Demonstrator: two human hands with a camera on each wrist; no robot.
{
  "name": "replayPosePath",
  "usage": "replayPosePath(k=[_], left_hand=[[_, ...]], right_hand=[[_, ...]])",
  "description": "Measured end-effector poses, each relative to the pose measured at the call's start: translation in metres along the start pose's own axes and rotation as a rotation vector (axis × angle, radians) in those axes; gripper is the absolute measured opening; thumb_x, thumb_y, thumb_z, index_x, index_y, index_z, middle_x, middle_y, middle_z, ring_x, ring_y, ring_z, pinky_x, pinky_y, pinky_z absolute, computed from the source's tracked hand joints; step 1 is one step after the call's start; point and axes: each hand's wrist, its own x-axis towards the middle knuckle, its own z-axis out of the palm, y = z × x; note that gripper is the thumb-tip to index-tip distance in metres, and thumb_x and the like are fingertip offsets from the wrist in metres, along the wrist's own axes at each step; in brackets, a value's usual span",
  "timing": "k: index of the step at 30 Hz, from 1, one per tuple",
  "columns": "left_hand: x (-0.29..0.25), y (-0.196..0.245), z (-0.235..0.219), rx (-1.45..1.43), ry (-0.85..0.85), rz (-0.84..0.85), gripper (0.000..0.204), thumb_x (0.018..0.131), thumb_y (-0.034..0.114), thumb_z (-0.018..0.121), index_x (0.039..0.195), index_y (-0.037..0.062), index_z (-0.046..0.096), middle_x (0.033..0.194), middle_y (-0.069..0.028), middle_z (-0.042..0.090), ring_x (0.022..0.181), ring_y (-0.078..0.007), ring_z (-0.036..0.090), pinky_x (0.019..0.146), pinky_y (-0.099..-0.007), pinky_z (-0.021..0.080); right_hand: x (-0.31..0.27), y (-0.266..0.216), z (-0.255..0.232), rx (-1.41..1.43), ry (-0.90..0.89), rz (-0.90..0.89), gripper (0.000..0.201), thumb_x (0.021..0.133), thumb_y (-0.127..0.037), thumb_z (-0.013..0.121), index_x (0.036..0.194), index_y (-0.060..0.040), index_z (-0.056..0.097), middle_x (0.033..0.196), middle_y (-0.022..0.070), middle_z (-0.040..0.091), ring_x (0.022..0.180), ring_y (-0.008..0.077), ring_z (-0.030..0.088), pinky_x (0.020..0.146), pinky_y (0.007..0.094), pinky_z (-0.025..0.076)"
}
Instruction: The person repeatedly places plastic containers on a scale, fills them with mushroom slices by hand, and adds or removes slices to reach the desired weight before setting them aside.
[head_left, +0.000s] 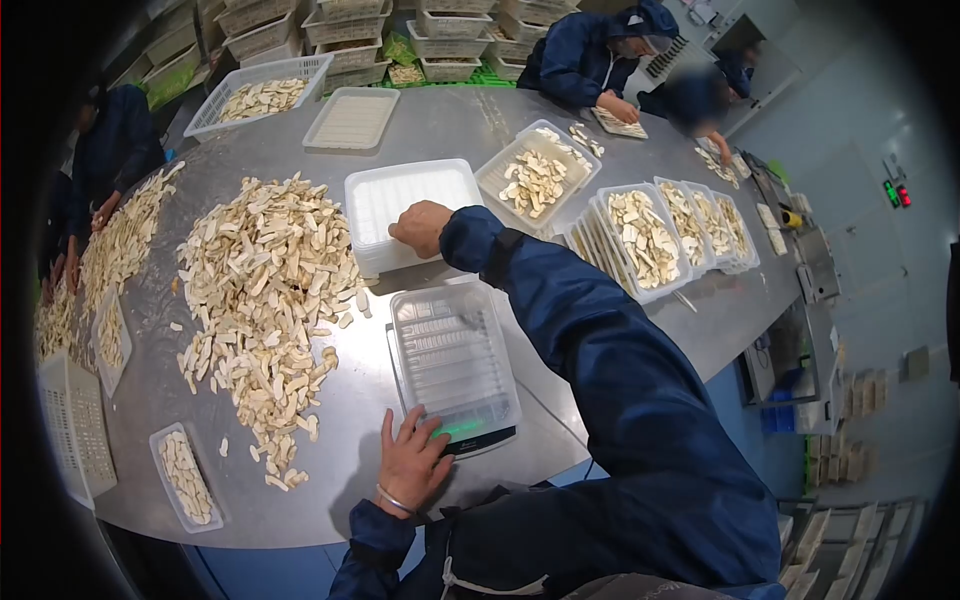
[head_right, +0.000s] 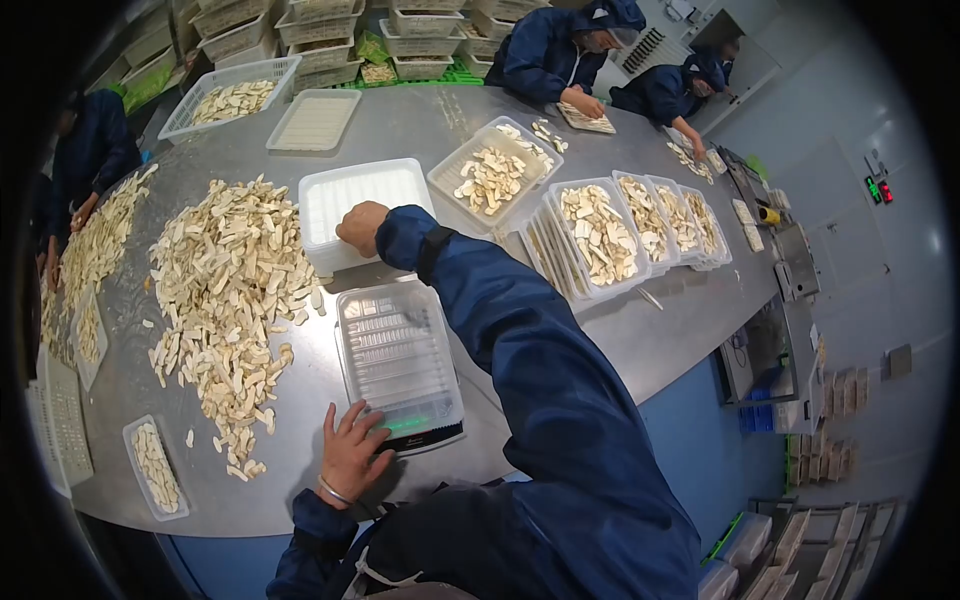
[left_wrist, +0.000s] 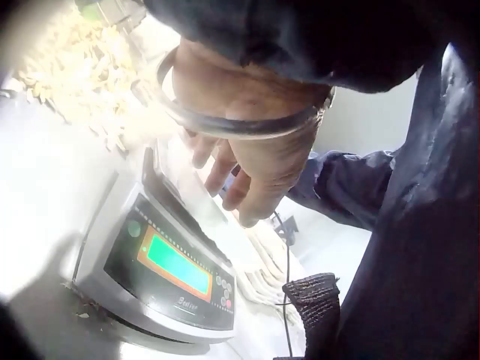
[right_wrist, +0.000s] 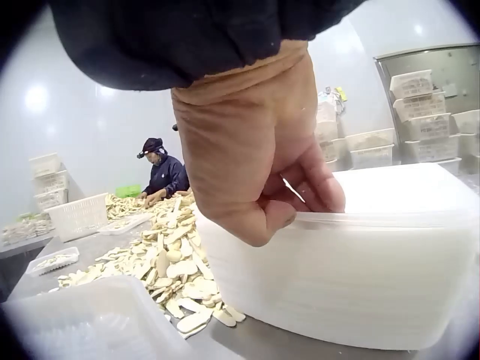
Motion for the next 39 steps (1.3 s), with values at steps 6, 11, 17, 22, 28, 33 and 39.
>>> replayPosePath(k=[6,11,17,22,28,33,39], left_hand=[[0.002,-0.001,0.004,0.004,-0.005,0.006,0.03,0.072,0.019,0.071,0.099,0.0105,0.063,0.117,-0.0065,0.055,0.126,-0.031,0.04,0.108,-0.0614,0.017],[0.003,0.0,0.002,0.007,0.001,0.001,0.03,0.072,0.019,0.071,0.099,0.0104,0.063,0.117,-0.0064,0.055,0.126,-0.031,0.04,0.107,-0.0615,0.017],[0.002,-0.001,0.003,0.011,-0.018,-0.002,0.031,0.071,0.02,0.071,0.1,0.0102,0.063,0.119,-0.006,0.055,0.127,-0.0309,0.039,0.108,-0.0609,0.016],[0.003,0.001,0.004,0.032,-0.042,0.016,0.032,0.072,0.02,0.071,0.101,0.0098,0.063,0.123,-0.0071,0.053,0.129,-0.0323,0.037,0.108,-0.0606,0.016],[0.002,0.007,-0.001,0.052,-0.068,0.025,0.04,0.074,0.018,0.07,0.11,0.0088,0.059,0.129,-0.0103,0.049,0.132,-0.0336,0.033,0.108,-0.0606,0.018],[0.004,-0.008,0.015,0.085,-0.034,0.086,0.026,0.078,0.015,0.066,0.103,0.0107,0.06,0.12,-0.0047,0.054,0.127,-0.0297,0.039,0.108,-0.0582,0.021],[0.003,-0.016,0.034,0.108,0.061,0.112,0.023,0.076,0.012,0.067,0.099,0.0119,0.063,0.109,-0.0019,0.059,0.118,-0.0248,0.047,0.108,-0.0537,0.024]], right_hand=[[0.006,0.001,-0.003,0.015,-0.012,0.054,0.023,0.068,-0.005,0.06,0.09,-0.0039,0.066,0.086,0.0175,0.066,0.086,0.0345,0.064,0.076,0.0415,0.051],[0.009,-0.001,0.002,-0.013,-0.015,0.087,0.022,0.068,-0.006,0.06,0.09,-0.004,0.066,0.087,0.0167,0.067,0.086,0.0335,0.064,0.076,0.0411,0.051],[-0.007,-0.002,0.007,0.054,0.259,0.141,0.012,0.071,-0.007,0.057,0.082,-0.0038,0.06,0.08,0.0153,0.064,0.08,0.0333,0.063,0.071,0.0428,0.05],[-0.024,0.01,-0.013,0.125,0.772,0.309,0.011,0.074,-0.01,0.052,0.081,-0.0038,0.058,0.076,0.0156,0.06,0.076,0.0356,0.06,0.07,0.0429,0.048],[-0.063,0.041,-0.035,0.412,1.189,0.25,0.022,0.085,-0.021,0.059,0.095,-0.0012,0.059,0.085,0.0154,0.062,0.075,0.0313,0.059,0.069,0.0376,0.047],[-0.163,-0.057,-0.094,0.475,0.865,0.229,0.009,0.084,-0.008,0.058,0.086,-0.0009,0.054,0.075,0.0151,0.054,0.07,0.0324,0.055,0.063,0.0353,0.044],[-0.212,-0.147,-0.037,0.27,0.772,0.081,0.019,0.065,0.003,0.061,0.077,-0.0045,0.049,0.075,0.0093,0.05,0.07,0.0281,0.051,0.061,0.0364,0.042]])
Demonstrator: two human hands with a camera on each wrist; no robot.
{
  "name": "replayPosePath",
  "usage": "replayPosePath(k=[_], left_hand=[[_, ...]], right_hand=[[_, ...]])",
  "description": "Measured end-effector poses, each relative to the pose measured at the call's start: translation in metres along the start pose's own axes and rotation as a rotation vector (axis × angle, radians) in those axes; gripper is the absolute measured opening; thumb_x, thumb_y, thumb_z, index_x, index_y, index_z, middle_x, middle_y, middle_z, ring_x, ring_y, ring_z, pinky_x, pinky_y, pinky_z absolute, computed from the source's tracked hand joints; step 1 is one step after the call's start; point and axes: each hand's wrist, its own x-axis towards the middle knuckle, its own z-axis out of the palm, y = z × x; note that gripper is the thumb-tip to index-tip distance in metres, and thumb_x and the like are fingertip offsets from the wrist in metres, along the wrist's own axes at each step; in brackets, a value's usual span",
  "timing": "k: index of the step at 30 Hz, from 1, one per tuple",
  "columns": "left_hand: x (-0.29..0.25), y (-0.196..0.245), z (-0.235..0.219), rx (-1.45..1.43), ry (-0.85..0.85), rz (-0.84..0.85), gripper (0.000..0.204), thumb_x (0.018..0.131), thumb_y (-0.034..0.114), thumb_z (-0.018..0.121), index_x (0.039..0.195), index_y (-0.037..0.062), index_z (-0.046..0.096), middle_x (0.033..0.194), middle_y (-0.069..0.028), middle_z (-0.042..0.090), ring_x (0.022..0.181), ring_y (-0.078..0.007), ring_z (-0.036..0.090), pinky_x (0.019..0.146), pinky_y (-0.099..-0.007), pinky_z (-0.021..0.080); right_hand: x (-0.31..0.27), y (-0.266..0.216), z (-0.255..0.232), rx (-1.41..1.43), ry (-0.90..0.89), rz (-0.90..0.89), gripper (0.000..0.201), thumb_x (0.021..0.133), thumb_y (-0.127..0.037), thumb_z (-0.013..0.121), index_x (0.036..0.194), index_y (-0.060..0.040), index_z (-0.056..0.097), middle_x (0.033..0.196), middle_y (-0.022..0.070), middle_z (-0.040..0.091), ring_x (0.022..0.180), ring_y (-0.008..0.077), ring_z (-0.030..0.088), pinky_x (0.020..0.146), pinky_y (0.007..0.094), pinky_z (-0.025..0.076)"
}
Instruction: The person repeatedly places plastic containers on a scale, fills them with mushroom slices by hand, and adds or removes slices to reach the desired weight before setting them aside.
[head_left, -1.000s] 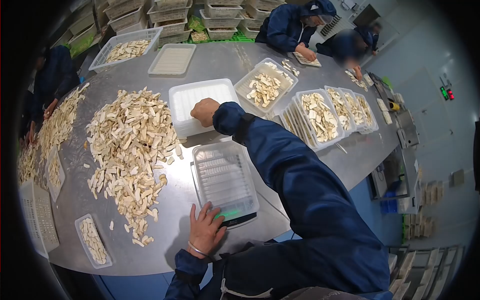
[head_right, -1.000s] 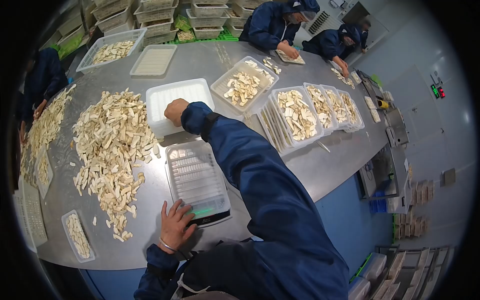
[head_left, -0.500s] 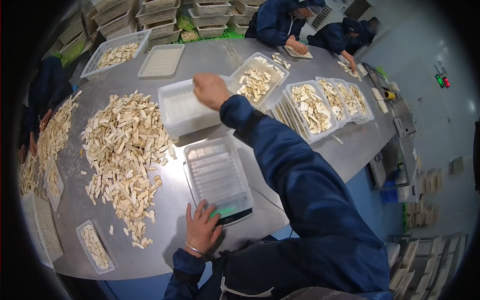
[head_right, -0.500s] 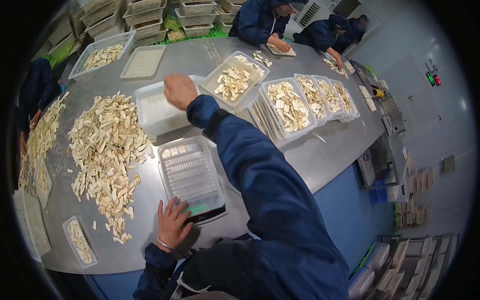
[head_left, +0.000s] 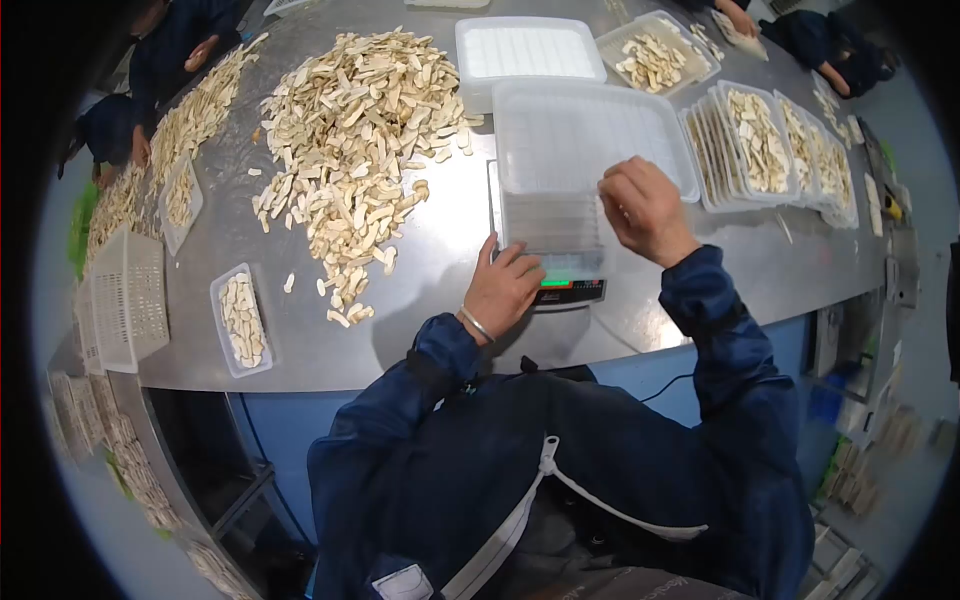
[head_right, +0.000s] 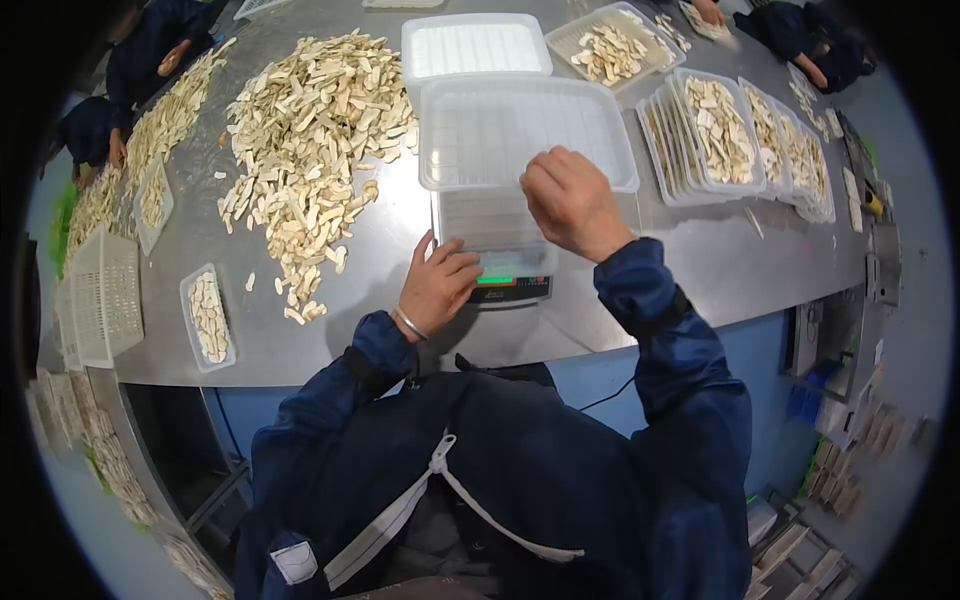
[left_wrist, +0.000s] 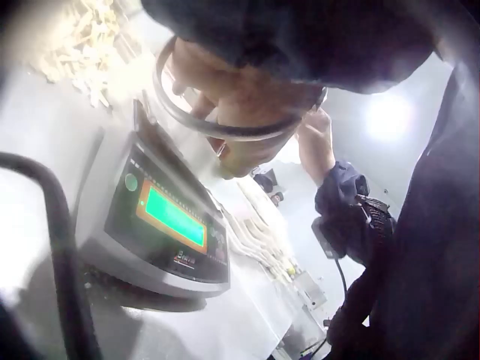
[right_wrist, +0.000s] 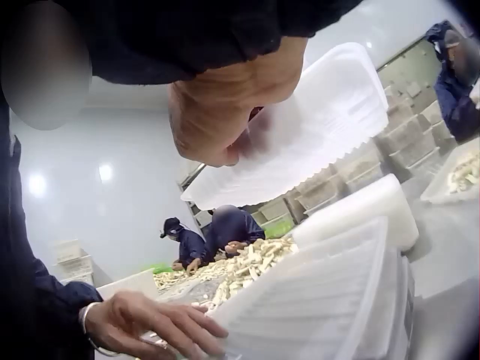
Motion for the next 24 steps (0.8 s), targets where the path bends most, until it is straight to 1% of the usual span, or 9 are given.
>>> replayPosePath(k=[6,9,10,13,16,19,21,22,24], left_hand=[[-0.002,0.002,0.002,0.023,0.015,0.02,0.023,0.077,0.013,0.067,0.099,0.0125,0.063,0.108,-0.0014,0.059,0.116,-0.0233,0.049,0.107,-0.0531,0.025],[-0.001,0.002,0.002,0.052,0.015,0.02,0.024,0.077,0.013,0.067,0.1,0.0119,0.062,0.107,-0.0019,0.059,0.115,-0.0235,0.049,0.106,-0.0525,0.026],[-0.001,0.004,0.003,0.063,0.016,0.013,0.024,0.078,0.014,0.067,0.101,0.0117,0.062,0.107,-0.0021,0.059,0.115,-0.0236,0.05,0.105,-0.0523,0.026],[-0.002,0.011,-0.001,0.065,-0.004,-0.03,0.027,0.079,0.015,0.067,0.105,0.0105,0.061,0.111,-0.0026,0.059,0.117,-0.0247,0.049,0.105,-0.0513,0.026],[-0.011,0.022,-0.018,0.022,0.053,-0.025,0.029,0.08,0.014,0.066,0.108,0.0098,0.061,0.115,-0.0042,0.06,0.118,-0.0272,0.049,0.105,-0.0508,0.027],[-0.03,0.029,-0.045,-0.016,0.125,-0.094,0.027,0.08,0.01,0.065,0.107,0.0075,0.064,0.114,-0.007,0.062,0.116,-0.03,0.052,0.103,-0.0476,0.032],[-0.055,0.018,-0.055,-0.014,0.269,-0.2,0.023,0.081,0.01,0.065,0.103,0.0063,0.066,0.108,-0.0091,0.064,0.11,-0.0309,0.055,0.098,-0.0445,0.038],[-0.07,0.011,-0.057,-0.043,0.356,-0.303,0.021,0.082,0.008,0.064,0.102,0.0053,0.067,0.105,-0.0098,0.066,0.106,-0.0293,0.058,0.095,-0.0401,0.041],[-0.098,-0.007,-0.061,-0.158,0.496,-0.534,0.017,0.085,0.007,0.062,0.101,0.0033,0.068,0.101,-0.0096,0.067,0.099,-0.0236,0.061,0.088,-0.0323,0.045]], right_hand=[[-0.04,-0.025,0.051,-0.013,0.034,0.056,0.021,0.063,0.0,0.063,0.078,-0.0065,0.05,0.079,0.0057,0.051,0.074,0.0237,0.051,0.064,0.0341,0.041],[-0.045,-0.024,0.068,0.014,-0.021,0.025,0.02,0.065,-0.001,0.062,0.079,-0.0062,0.05,0.081,0.0057,0.052,0.077,0.0236,0.051,0.066,0.034,0.041],[-0.048,-0.024,0.073,-0.006,-0.095,0.063,0.018,0.066,-0.004,0.062,0.079,-0.0063,0.05,0.081,0.0069,0.052,0.08,0.0245,0.051,0.069,0.0359,0.041],[-0.053,-0.027,0.077,0.036,-0.175,0.053,0.021,0.068,-0.006,0.063,0.087,-0.0047,0.054,0.086,0.009,0.055,0.085,0.026,0.053,0.073,0.0365,0.042],[-0.057,-0.034,0.052,0.107,-0.014,0.092,0.029,0.07,-0.008,0.063,0.099,-0.0032,0.058,0.092,0.0109,0.058,0.091,0.0275,0.055,0.078,0.0364,0.042],[-0.085,-0.032,0.019,0.164,0.171,0.241,0.035,0.072,-0.005,0.062,0.106,-0.0023,0.059,0.095,0.0121,0.06,0.092,0.0285,0.057,0.079,0.0356,0.044],[-0.121,-0.02,0.02,0.246,0.32,0.55,0.031,0.073,-0.002,0.061,0.104,-0.0024,0.059,0.096,0.0135,0.06,0.086,0.0277,0.059,0.075,0.0342,0.046],[-0.139,-0.013,0.019,0.246,0.32,0.674,0.029,0.075,-0.001,0.059,0.104,-0.0019,0.059,0.097,0.0133,0.062,0.081,0.0229,0.06,0.071,0.0309,0.047],[-0.168,0.001,0.03,0.357,0.236,0.907,0.029,0.076,-0.002,0.058,0.105,-0.0014,0.059,0.095,0.0121,0.063,0.08,0.0196,0.059,0.071,0.0292,0.047]])
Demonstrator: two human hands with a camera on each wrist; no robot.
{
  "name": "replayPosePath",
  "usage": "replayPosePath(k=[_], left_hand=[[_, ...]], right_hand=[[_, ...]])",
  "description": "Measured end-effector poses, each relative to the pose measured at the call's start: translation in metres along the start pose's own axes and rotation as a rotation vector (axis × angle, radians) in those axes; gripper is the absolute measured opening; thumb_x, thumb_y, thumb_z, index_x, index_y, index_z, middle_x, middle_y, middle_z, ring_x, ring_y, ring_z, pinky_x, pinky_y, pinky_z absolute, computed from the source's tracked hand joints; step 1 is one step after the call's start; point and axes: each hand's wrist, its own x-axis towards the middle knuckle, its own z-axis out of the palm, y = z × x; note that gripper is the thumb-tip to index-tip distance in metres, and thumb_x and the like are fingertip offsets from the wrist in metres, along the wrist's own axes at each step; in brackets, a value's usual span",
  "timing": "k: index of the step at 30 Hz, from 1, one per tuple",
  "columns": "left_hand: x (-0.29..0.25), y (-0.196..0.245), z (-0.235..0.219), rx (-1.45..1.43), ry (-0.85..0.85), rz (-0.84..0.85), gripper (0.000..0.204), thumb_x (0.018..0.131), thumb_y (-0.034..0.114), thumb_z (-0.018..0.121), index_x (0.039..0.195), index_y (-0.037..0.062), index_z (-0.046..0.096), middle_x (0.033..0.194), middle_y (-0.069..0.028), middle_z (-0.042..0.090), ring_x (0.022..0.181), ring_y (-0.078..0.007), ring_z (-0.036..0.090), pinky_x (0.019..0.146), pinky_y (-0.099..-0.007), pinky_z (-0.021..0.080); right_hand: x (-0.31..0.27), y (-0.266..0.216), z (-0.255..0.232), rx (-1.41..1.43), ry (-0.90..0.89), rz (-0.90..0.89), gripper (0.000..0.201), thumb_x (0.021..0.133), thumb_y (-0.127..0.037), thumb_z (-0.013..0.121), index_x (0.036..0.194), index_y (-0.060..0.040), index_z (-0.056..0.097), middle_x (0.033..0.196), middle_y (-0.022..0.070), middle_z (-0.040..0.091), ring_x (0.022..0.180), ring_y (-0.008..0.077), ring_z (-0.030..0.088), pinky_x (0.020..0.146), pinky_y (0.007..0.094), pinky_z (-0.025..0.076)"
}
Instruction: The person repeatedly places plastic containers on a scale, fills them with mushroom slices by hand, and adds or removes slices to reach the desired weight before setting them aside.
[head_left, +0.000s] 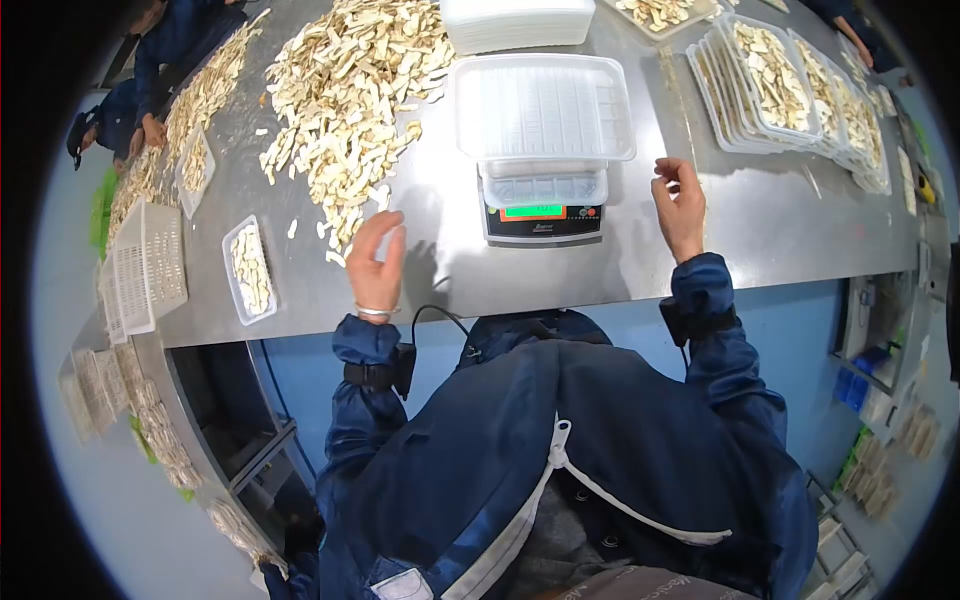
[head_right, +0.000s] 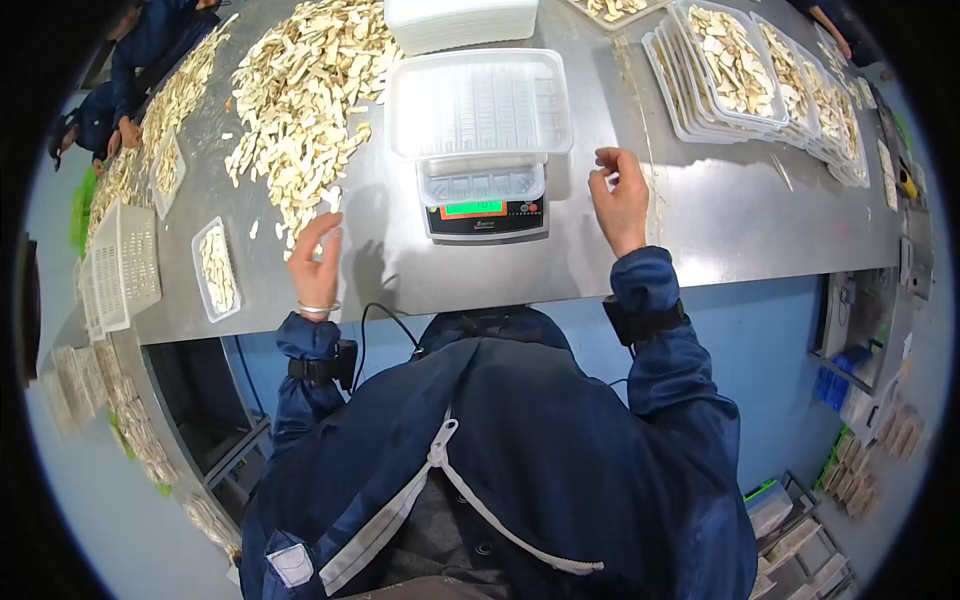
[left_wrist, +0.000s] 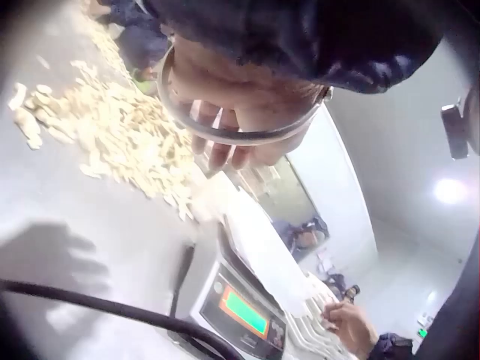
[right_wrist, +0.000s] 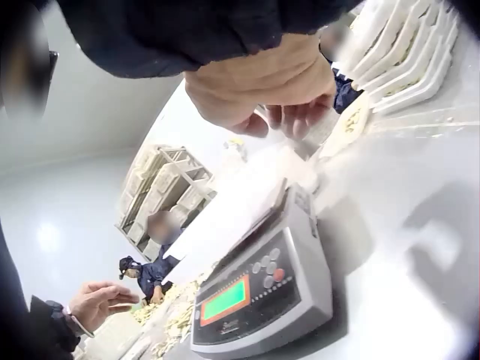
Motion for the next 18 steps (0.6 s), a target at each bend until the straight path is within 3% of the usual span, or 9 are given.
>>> replayPosePath(k=[1,3,7,11,15,18], left_hand=[[-0.002,-0.007,-0.009,-0.065,0.044,-0.144,0.017,0.088,0.008,0.061,0.101,0.0022,0.067,0.101,-0.0087,0.068,0.097,-0.0196,0.062,0.085,-0.0288,0.046],[0.001,-0.019,-0.021,-0.229,0.155,-0.364,0.018,0.091,0.011,0.058,0.102,-0.0007,0.067,0.1,-0.007,0.068,0.096,-0.0135,0.06,0.084,-0.0266,0.046],[0.015,-0.004,-0.035,-0.334,0.268,-0.277,0.023,0.095,0.017,0.055,0.103,-0.0023,0.065,0.101,-0.0087,0.067,0.098,-0.0143,0.059,0.09,-0.0264,0.042],[0.013,-0.004,-0.043,-0.302,0.276,-0.241,0.02,0.094,0.012,0.055,0.103,-0.0038,0.064,0.1,-0.0092,0.067,0.097,-0.013,0.059,0.088,-0.0258,0.044],[0.003,-0.014,-0.054,-0.617,0.423,-0.457,0.02,0.093,0.013,0.056,0.103,-0.0026,0.064,0.099,-0.0131,0.067,0.097,-0.0172,0.062,0.087,-0.0274,0.047],[-0.002,-0.016,-0.07,-0.607,0.459,-0.464,0.022,0.094,0.015,0.055,0.106,-0.0016,0.063,0.102,-0.0148,0.067,0.098,-0.0199,0.064,0.087,-0.0285,0.049]], right_hand=[[-0.003,0.008,-0.001,0.026,-0.039,0.127,0.028,0.077,-0.003,0.058,0.105,-0.0011,0.059,0.095,0.0114,0.063,0.079,0.0179,0.059,0.071,0.0283,0.046],[-0.009,0.02,0.0,0.02,-0.135,0.156,0.028,0.078,-0.007,0.058,0.105,-0.0001,0.059,0.094,0.0096,0.064,0.079,0.0153,0.058,0.069,0.0275,0.046],[-0.014,0.04,0.015,0.093,-0.328,0.243,0.042,0.079,-0.01,0.06,0.119,-0.0005,0.053,0.108,0.013,0.062,0.088,0.0164,0.058,0.079,0.0296,0.048],[-0.015,0.05,0.028,0.245,-0.402,0.301,0.06,0.079,-0.014,0.062,0.135,-0.0031,0.042,0.123,0.0172,0.055,0.1,0.02,0.056,0.09,0.0323,0.046],[-0.016,0.051,0.029,0.267,-0.439,0.297,0.064,0.08,-0.016,0.063,0.138,-0.0036,0.038,0.126,0.0181,0.054,0.104,0.0214,0.056,0.092,0.0332,0.045],[-0.014,0.048,0.028,0.292,-0.478,0.365,0.063,0.082,-0.011,0.057,0.141,-0.0051,0.034,0.131,0.0176,0.049,0.109,0.0211,0.053,0.096,0.033,0.042]])
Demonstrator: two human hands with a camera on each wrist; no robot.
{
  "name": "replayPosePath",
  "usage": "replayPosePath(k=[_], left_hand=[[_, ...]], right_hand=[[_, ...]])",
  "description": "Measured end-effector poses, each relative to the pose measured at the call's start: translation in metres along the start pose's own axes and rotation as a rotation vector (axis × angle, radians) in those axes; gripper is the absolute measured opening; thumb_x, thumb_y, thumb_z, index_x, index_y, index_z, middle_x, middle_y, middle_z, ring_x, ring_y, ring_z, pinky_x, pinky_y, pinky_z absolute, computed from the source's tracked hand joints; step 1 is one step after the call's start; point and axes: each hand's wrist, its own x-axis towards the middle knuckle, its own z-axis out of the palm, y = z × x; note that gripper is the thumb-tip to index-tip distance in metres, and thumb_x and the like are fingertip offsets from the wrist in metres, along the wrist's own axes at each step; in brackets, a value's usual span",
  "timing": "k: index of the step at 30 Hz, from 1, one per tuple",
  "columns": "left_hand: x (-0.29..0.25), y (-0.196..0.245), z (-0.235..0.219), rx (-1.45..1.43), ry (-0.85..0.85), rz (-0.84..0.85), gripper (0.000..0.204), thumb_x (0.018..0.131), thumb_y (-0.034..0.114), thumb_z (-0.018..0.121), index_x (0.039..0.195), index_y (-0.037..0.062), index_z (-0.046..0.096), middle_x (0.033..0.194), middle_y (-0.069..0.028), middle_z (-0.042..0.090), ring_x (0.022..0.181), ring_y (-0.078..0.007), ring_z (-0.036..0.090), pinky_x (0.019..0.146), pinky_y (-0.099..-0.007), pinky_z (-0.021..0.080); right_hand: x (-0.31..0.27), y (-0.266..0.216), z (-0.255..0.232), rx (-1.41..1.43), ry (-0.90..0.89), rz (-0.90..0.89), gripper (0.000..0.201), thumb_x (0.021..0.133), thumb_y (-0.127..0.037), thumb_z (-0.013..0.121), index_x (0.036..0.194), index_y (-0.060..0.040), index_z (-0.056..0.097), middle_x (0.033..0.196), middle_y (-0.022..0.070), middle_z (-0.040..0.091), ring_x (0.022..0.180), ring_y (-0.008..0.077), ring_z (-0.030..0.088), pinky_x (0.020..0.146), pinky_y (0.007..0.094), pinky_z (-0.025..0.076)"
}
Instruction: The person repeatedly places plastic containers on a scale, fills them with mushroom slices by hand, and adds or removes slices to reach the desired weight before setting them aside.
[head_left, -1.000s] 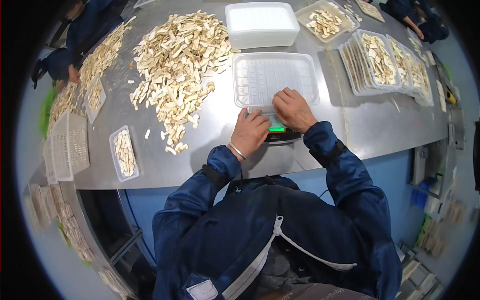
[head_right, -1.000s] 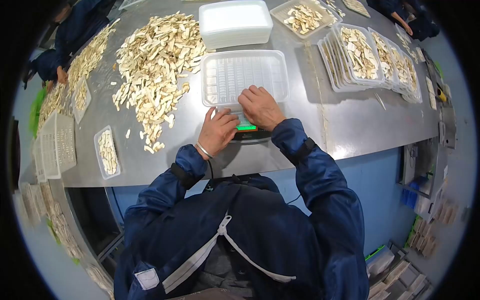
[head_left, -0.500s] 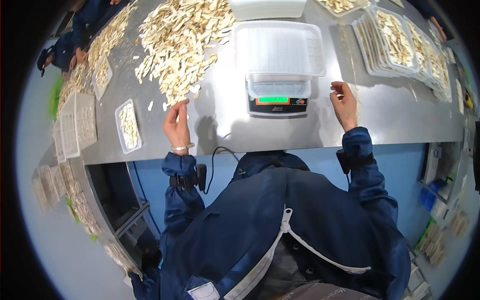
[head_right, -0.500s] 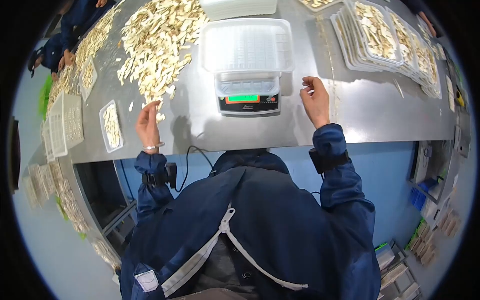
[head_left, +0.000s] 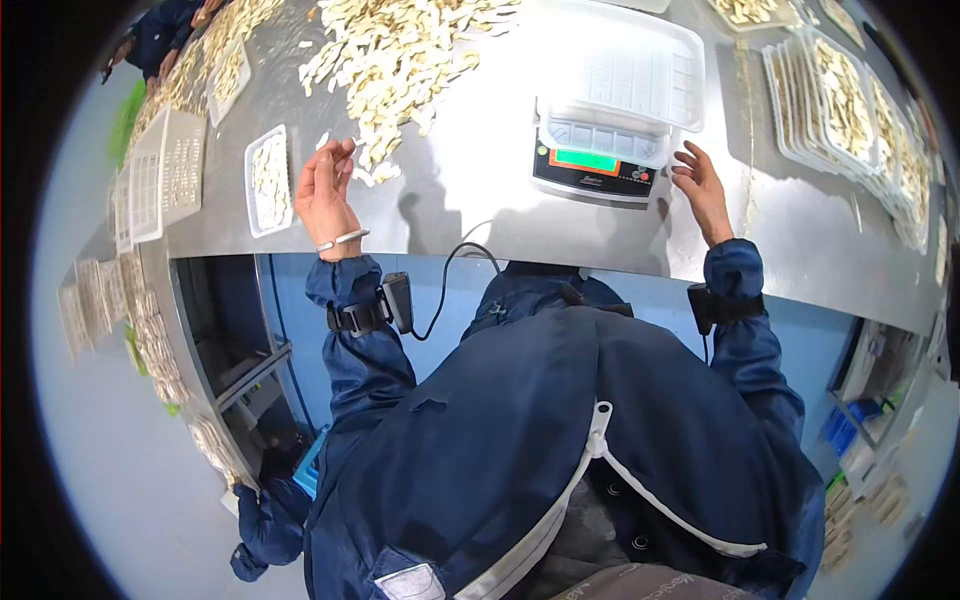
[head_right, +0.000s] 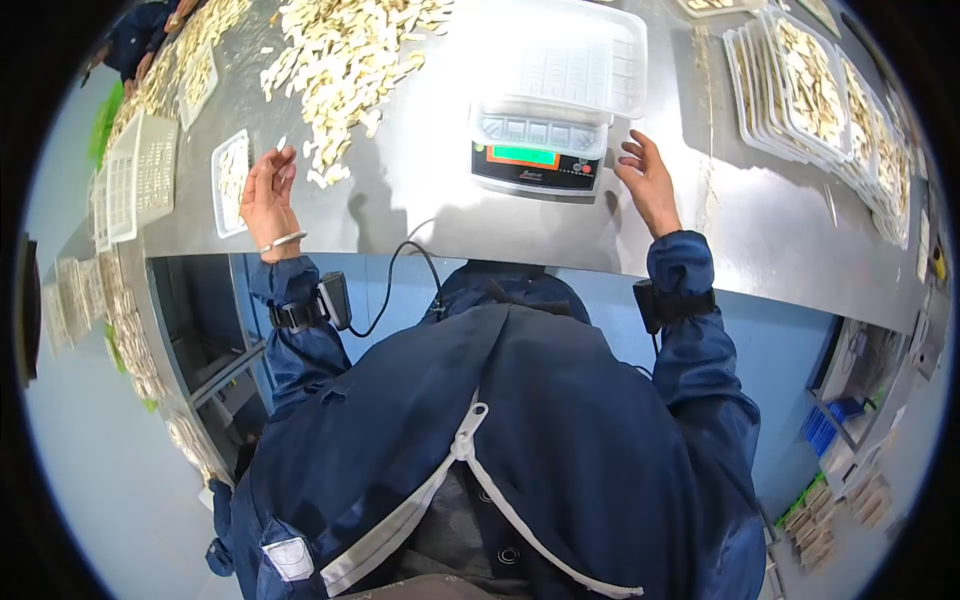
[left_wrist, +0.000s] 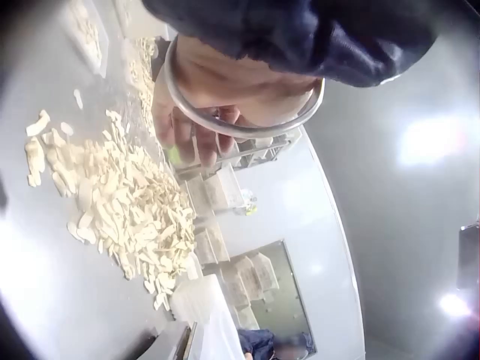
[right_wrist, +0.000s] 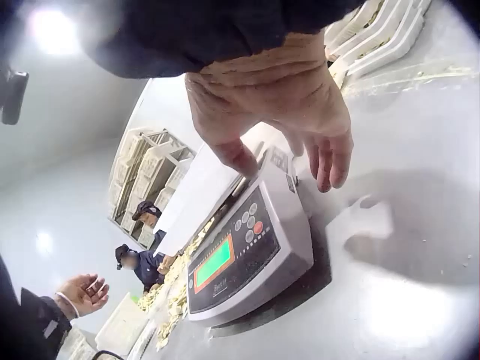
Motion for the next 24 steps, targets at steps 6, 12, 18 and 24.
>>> replayPosePath(k=[6,12,18,24], left_hand=[[-0.009,0.007,-0.032,0.035,0.045,0.017,0.022,0.094,0.015,0.055,0.108,-0.0011,0.062,0.102,-0.0145,0.067,0.099,-0.0189,0.063,0.087,-0.0273,0.048],[-0.029,0.003,-0.083,0.11,0.136,-0.013,0.024,0.095,0.016,0.054,0.109,-0.0021,0.061,0.105,-0.0162,0.066,0.102,-0.0223,0.063,0.09,-0.0297,0.048],[-0.051,0.006,-0.128,0.171,0.246,-0.047,0.023,0.094,0.018,0.056,0.105,-0.0008,0.063,0.102,-0.0143,0.068,0.098,-0.0188,0.064,0.087,-0.0263,0.048],[-0.063,0.001,-0.144,0.176,0.27,-0.064,0.023,0.094,0.019,0.056,0.105,-0.0005,0.063,0.102,-0.0145,0.068,0.098,-0.0192,0.064,0.087,-0.0259,0.048]], right_hand=[[0.002,-0.012,0.011,0.04,-0.033,0.043,0.068,0.082,-0.018,0.056,0.142,-0.0027,0.03,0.133,0.0222,0.046,0.113,0.025,0.051,0.097,0.0345,0.039],[0.01,-0.008,0.015,0.083,-0.068,0.072,0.071,0.078,-0.014,0.057,0.142,-0.0003,0.028,0.131,0.0235,0.048,0.118,0.0289,0.049,0.103,0.0372,0.035],[0.013,-0.01,0.023,0.054,-0.065,0.078,0.073,0.08,-0.018,0.061,0.141,0.0041,0.027,0.128,0.0224,0.05,0.119,0.0268,0.049,0.103,0.0358,0.036],[0.017,-0.002,0.034,0.065,0.005,0.027,0.075,0.081,-0.016,0.064,0.141,0.0059,0.024,0.121,0.0207,0.054,0.114,0.026,0.052,0.1,0.0333,0.039]])
